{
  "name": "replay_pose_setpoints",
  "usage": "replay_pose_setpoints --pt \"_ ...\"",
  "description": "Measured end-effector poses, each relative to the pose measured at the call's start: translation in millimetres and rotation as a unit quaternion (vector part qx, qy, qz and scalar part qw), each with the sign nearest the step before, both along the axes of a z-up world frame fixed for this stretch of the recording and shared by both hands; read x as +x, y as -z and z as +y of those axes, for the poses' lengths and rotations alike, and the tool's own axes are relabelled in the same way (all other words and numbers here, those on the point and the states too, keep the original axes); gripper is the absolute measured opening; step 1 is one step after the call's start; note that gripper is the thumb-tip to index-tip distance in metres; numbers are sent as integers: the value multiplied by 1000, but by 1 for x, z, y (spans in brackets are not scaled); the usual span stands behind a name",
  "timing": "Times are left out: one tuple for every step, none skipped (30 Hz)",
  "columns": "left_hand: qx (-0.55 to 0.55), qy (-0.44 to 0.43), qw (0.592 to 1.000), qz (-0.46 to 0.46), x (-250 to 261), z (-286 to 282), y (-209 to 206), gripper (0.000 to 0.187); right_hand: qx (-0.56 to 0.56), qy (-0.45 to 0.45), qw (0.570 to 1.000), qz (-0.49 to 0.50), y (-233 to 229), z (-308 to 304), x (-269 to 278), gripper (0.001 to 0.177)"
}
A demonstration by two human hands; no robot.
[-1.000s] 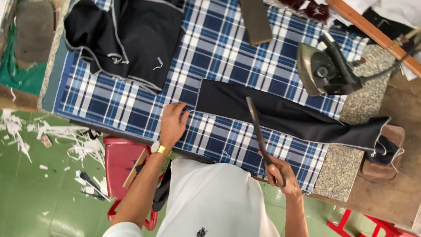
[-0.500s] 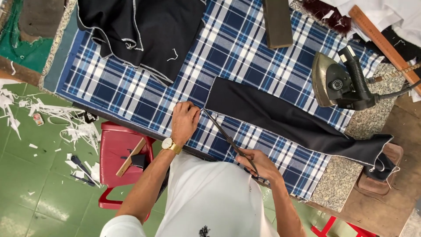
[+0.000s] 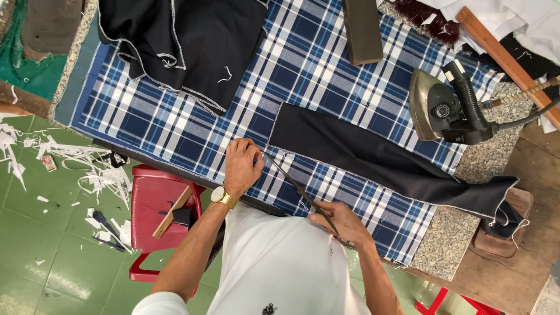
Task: The person uses shears to cut black fabric pieces on a plaid-covered table. They repeatedly pick up fabric, position it, cut along marked lines, and set the cut pieces aside. An iron and other fabric scraps are visible on the table.
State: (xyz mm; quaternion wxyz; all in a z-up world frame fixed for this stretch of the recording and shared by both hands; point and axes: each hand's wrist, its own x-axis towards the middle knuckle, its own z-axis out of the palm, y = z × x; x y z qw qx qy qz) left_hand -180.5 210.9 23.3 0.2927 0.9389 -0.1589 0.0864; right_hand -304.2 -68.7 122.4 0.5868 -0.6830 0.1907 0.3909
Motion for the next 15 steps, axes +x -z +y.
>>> replay_pose_setpoints --pt "-7 1 1000 10 0 0 1 8 -3 20 1000 15 -9 -5 -6 66" --pt "-13 1 1000 21 -2 0 2 10 -5 41 999 31 -19 -10 -12 67" --pt "-13 0 1000 21 0 -3 -2 10 -4 40 999 31 -11 -22 -24 67" --pt "-16 13 1000 19 1 -6 -6 9 -3 48 999 23 -4 -33 -35 66" --pt "-18 26 999 17 3 -10 -11 13 -1 56 998 15 4 -45 -46 65" --pt "-18 27 999 16 9 -11 -15 13 -1 56 998 14 3 -53 -54 65" --pt "24 69 997 8 14 -13 -19 23 9 80 997 22 3 -62 -63 64" --pt "67 114 991 0 19 -15 -24 34 19 105 994 31 2 -71 -73 64" --pt "67 116 991 -2 26 -14 -18 34 19 107 994 30 -2 -76 -78 64" --pt "81 127 988 16 32 -13 -13 27 28 121 992 1 -6 -81 -84 64" --pt "96 137 985 34 39 -12 -8 24 37 134 990 -28 -10 -86 -91 64" --pt "96 143 984 32 43 -10 -7 24 37 140 989 -31 -8 -89 -97 64" --pt "91 170 981 -18 48 -10 -7 17 28 155 986 -48 -6 -92 -103 65" --pt "85 199 974 -69 55 -10 -7 16 18 172 983 -67 -5 -95 -109 65" --pt "85 208 972 -74 65 -17 -21 16 18 181 981 -71 -3 -100 -112 65"
